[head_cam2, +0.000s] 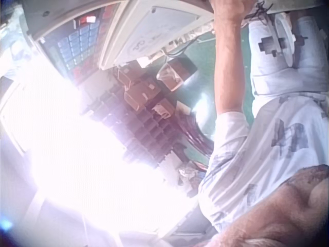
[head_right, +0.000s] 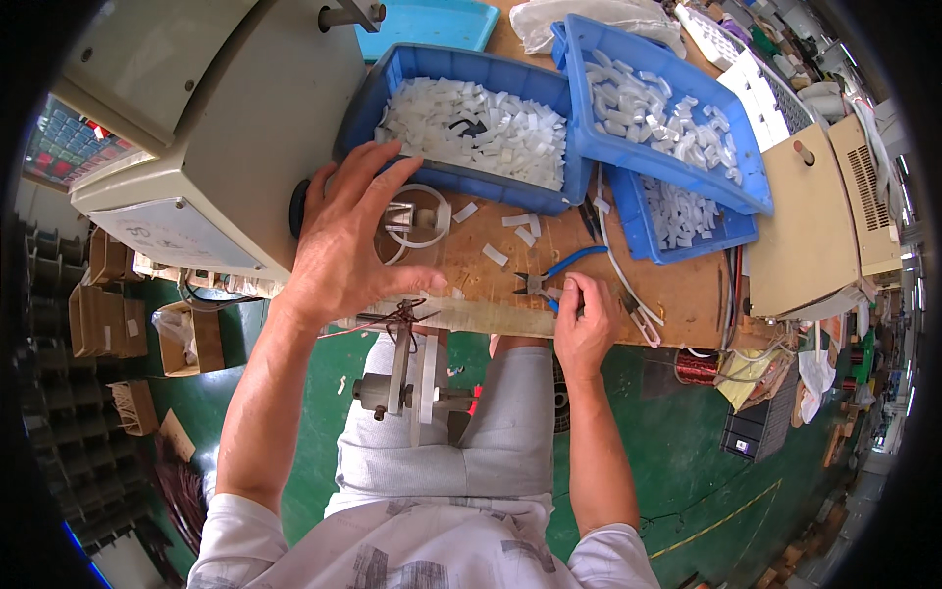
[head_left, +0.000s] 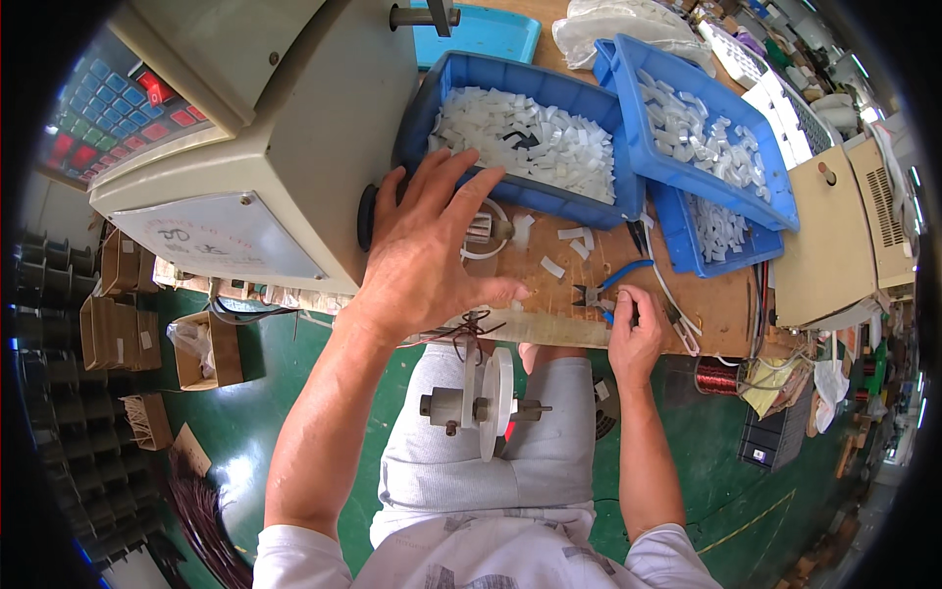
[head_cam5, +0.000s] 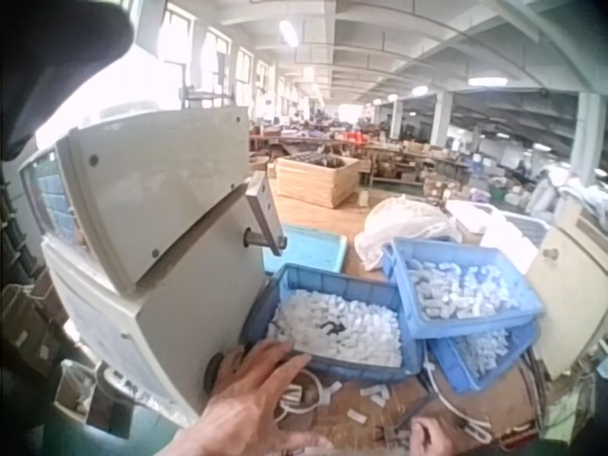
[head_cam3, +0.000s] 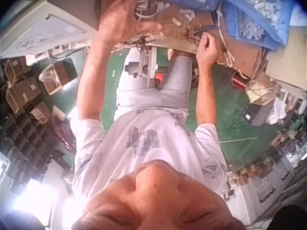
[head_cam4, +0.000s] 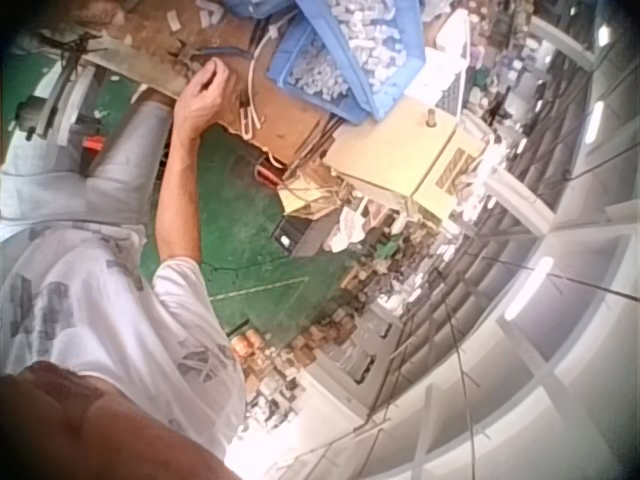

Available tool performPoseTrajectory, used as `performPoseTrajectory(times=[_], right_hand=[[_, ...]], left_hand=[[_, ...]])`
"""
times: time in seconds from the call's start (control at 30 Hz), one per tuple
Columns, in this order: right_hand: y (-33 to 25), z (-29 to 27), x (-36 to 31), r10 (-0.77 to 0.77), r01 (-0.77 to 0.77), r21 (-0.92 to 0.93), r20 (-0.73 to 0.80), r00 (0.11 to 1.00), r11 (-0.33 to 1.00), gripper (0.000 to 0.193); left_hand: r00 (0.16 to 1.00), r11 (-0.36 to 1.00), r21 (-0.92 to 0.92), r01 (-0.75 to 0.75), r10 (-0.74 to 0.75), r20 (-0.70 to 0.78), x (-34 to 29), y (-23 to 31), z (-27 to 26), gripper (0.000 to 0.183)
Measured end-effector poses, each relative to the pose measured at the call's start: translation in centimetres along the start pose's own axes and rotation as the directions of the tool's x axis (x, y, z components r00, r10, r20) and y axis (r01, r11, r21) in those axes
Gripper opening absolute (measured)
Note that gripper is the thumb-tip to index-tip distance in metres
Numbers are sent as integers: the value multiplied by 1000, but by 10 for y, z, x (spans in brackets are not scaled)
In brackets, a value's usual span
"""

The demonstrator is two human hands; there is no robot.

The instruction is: The person assembles small plastic components and wire at a workstation using pliers and a machine.

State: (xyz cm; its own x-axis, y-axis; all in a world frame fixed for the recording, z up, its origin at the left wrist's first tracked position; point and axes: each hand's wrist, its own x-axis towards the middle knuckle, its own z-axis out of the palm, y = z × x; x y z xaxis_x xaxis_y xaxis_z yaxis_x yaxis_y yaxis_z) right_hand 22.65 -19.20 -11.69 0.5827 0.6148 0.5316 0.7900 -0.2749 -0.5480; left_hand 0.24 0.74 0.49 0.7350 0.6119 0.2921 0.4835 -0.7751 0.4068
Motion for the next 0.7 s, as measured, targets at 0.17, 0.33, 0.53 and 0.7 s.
performPoseTrajectory(times=[0.17,0.33,0.53,0.7], right_hand=[[0,-3,1,-22,22,-2,5,1000,1000,7],[-7,-38,19,27,-65,109,324,946,992,36],[-15,-56,60,-230,299,4,649,725,954,74],[-12,-56,75,-292,491,-17,786,546,871,67]], left_hand=[[1000,1000,4,0,0,4,1,1,-1,119],[1000,1000,-7,-4,4,8,1,1,-2,116],[999,1000,10,-22,23,-37,-2,-1,2,97],[993,1000,-2,-13,13,-117,2,-3,11,55]])
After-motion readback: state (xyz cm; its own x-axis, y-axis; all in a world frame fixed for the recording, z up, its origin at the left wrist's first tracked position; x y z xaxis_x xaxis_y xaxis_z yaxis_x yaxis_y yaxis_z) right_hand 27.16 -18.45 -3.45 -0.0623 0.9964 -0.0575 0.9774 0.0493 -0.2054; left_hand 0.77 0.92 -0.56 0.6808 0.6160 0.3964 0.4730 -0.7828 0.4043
